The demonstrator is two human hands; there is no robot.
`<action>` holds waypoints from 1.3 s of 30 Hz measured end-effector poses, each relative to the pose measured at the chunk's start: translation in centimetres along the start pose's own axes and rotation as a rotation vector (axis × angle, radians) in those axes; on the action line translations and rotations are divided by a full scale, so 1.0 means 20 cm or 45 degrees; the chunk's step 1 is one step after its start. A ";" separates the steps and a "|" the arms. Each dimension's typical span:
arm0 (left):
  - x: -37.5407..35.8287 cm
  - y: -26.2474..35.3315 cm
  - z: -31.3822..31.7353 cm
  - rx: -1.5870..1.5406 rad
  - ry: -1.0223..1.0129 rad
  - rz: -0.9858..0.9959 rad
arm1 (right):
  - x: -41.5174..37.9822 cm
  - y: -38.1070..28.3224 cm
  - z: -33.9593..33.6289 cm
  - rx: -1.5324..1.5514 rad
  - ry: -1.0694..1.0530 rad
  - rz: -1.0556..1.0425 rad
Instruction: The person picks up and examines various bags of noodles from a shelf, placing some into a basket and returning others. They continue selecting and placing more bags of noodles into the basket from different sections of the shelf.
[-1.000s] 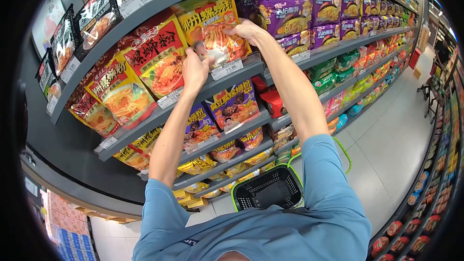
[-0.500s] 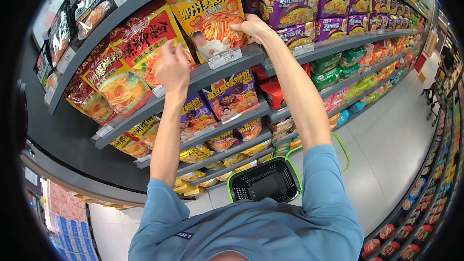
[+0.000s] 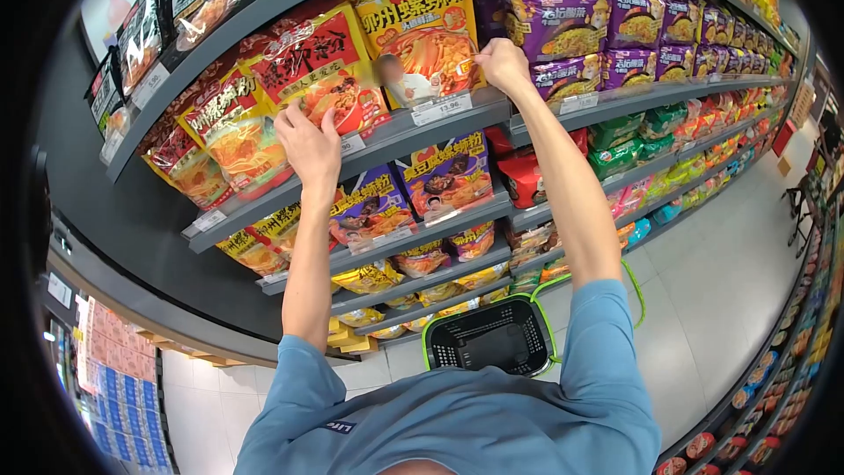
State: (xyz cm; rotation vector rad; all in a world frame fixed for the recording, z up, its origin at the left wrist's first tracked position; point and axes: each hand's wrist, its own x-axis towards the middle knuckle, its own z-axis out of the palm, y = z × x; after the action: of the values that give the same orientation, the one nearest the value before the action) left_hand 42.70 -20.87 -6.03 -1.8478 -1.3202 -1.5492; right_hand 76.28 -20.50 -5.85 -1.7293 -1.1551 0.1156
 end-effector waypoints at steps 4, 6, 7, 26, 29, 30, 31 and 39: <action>-0.01 -0.03 0.00 -0.127 -0.004 0.024 | -0.02 0.06 0.00 0.031 -0.077 0.018; -0.01 -0.05 -0.01 -0.179 0.009 0.063 | -0.04 0.06 0.00 0.076 -0.046 -0.055; 0.00 -0.05 -0.01 -0.176 0.012 0.057 | -0.05 0.03 -0.02 0.034 -0.066 -0.107; 0.20 -0.16 -0.10 -0.136 -0.049 0.109 | -0.19 -0.09 -0.02 -0.333 0.111 -0.161; 0.13 -0.18 -0.17 -0.196 0.105 0.104 | -0.43 -0.20 -0.07 -0.340 0.405 -0.477; 0.09 -0.18 -0.21 -0.199 0.098 0.104 | -0.54 -0.23 -0.09 -0.313 0.492 -0.616; 0.05 -0.18 -0.27 -0.269 0.112 0.074 | -0.64 -0.23 -0.11 -0.201 0.436 -0.734; -1.00 -0.36 -0.45 -0.525 -0.600 -0.040 | -1.74 0.42 0.15 0.163 -0.493 -0.325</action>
State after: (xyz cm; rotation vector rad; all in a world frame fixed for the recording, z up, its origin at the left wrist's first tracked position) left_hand 32.87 -32.44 -23.36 -2.5832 -1.2842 -1.5472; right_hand 61.35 -44.32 -28.13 -1.4694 -1.6050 0.3725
